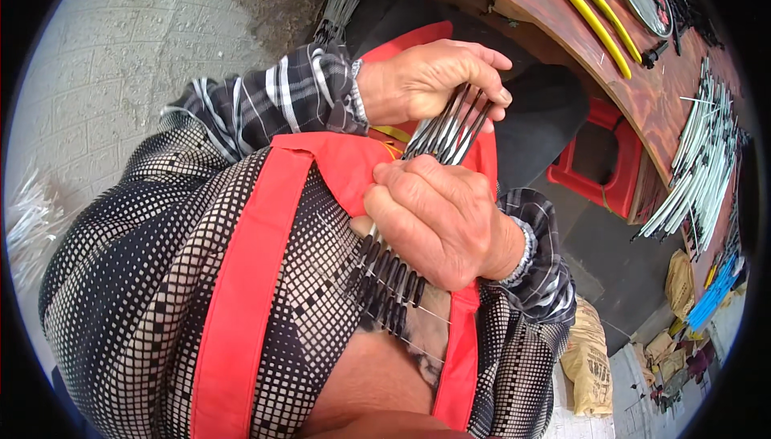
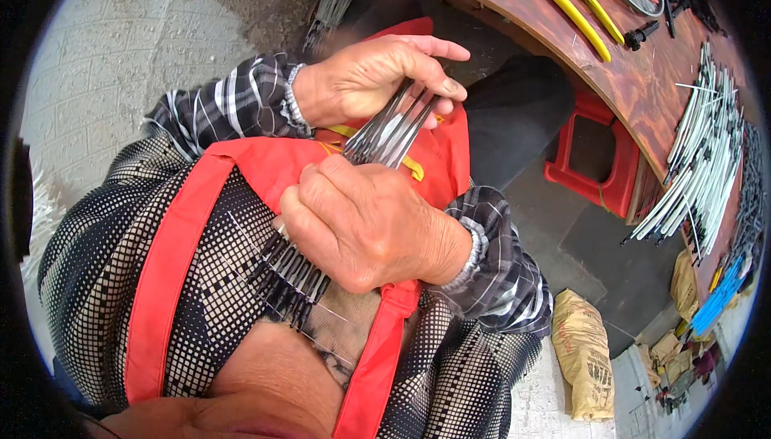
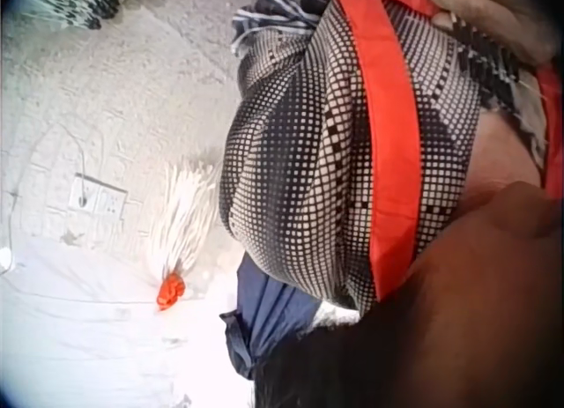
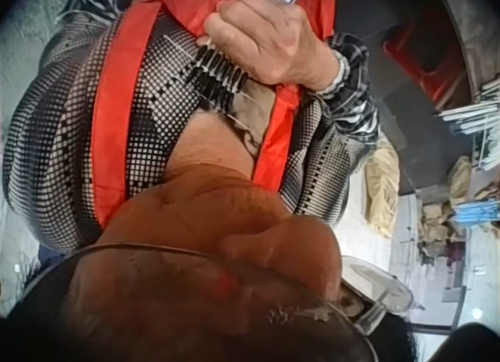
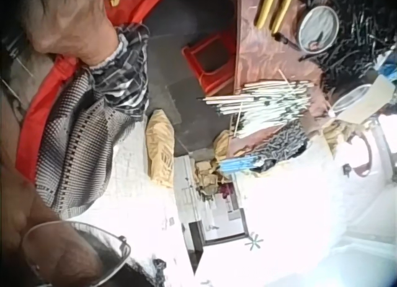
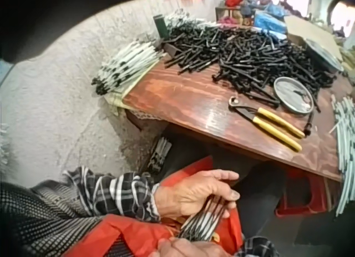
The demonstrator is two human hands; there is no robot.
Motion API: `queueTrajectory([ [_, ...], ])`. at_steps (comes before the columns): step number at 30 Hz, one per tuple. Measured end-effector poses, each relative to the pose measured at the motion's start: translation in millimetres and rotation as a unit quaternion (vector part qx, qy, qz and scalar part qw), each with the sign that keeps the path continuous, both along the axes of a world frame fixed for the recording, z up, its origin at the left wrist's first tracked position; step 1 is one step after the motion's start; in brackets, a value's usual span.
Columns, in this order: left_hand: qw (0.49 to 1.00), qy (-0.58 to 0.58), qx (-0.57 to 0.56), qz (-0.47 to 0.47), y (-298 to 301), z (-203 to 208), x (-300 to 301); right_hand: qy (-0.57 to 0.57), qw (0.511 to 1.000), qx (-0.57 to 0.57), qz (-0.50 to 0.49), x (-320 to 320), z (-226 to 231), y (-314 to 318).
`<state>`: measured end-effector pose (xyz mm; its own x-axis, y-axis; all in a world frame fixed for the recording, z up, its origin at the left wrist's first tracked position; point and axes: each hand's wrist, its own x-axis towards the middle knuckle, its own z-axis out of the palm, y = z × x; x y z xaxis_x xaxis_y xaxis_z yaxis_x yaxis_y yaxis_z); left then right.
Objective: The person weaves wire through a bundle of tipped rods by hand, spreads them out, and handles plastic components from the table.
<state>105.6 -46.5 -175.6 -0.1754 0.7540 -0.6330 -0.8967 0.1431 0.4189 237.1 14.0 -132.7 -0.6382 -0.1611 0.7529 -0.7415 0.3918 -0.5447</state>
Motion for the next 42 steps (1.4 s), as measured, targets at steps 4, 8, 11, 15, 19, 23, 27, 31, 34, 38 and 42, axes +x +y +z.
queueTrajectory([
  [4, 0.998, -0.051, 0.038, -0.015, -4.3, -0.7, -1.3, -0.003, 1.0, 0.003, 0.007, -1.9, 1.9, 1.8],
  [8, 0.952, -0.249, 0.18, 0.006, -12.1, -8.3, -3.3, -0.011, 1.0, -0.006, 0.004, -3.3, 4.5, 3.6],
  [11, 0.944, -0.244, 0.222, 0.007, -19.8, -6.0, 0.0, -0.013, 1.0, -0.006, 0.006, -5.2, 4.3, 4.7],
  [15, 0.943, -0.231, 0.233, -0.051, -21.3, -7.7, 2.0, -0.014, 1.0, -0.001, 0.01, -5.4, 5.9, 5.5],
  [19, 0.969, -0.12, 0.178, -0.12, -18.4, -0.4, -0.1, -0.013, 1.0, 0.0, 0.018, -6.9, 4.5, 6.3],
  [23, 0.977, -0.103, 0.133, -0.133, -14.9, 17.6, -1.2, -0.015, 1.0, 0.005, 0.02, -6.4, 6.4, 6.7],
  [27, 0.986, -0.067, 0.075, -0.133, -12.2, 26.4, 0.1, -0.018, 0.999, 0.008, 0.025, -6.4, 6.1, 7.9],
  [31, 0.989, -0.061, 0.051, -0.125, -2.9, 31.6, -3.1, -0.007, 0.999, 0.036, 0.006, -7.6, 11.1, 12.2],
  [34, 0.989, -0.048, 0.08, -0.114, 12.2, 35.7, -7.9, -0.018, 0.998, 0.058, 0.007, -10.9, 21.0, 26.6],
  [38, 0.985, -0.006, 0.119, -0.122, 27.4, 41.0, -13.0, 0.032, 0.993, 0.109, -0.024, -18.8, 17.6, 35.7],
  [42, 0.976, 0.03, 0.162, -0.142, 24.0, 43.0, -13.9, 0.012, 0.983, 0.182, -0.032, -10.5, 28.0, 32.2],
])
